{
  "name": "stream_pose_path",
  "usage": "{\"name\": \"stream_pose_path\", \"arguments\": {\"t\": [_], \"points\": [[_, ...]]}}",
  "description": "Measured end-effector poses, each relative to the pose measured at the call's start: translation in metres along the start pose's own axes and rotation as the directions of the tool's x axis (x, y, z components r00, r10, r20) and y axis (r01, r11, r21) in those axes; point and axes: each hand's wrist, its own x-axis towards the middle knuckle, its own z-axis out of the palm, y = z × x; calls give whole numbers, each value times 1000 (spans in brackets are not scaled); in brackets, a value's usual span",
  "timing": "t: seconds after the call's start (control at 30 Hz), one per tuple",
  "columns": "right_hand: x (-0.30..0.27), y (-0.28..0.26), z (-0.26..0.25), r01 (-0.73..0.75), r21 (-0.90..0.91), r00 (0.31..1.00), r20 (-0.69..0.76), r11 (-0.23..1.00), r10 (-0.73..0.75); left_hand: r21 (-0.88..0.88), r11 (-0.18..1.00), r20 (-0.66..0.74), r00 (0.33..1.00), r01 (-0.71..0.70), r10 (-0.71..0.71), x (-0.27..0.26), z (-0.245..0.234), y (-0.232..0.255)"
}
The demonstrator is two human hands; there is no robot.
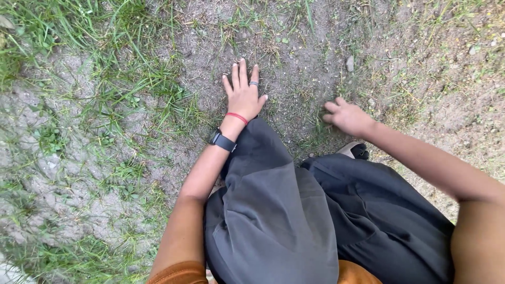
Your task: Pulling small weeds and grass from a dirt patch by hand while kneeling outdoors.
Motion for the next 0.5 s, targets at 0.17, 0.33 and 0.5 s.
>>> {"name": "stream_pose_path", "arguments": {"t": [0.17, 0.33, 0.5], "points": [[-7, 32, -49, -168, 179, 984, 81, 969, 156, 18, 985, -42, 984, -170, 170, -5, 11, 21], [-36, 46, -84, -243, 227, 959, -87, 943, 268, 117, 867, -48, 869, -485, 493, 10, 43, 50], [-28, 30, -87, -189, 376, 941, -195, 907, 277, 169, 753, -22, 762, -636, 648, 20, 49, 67]]}}
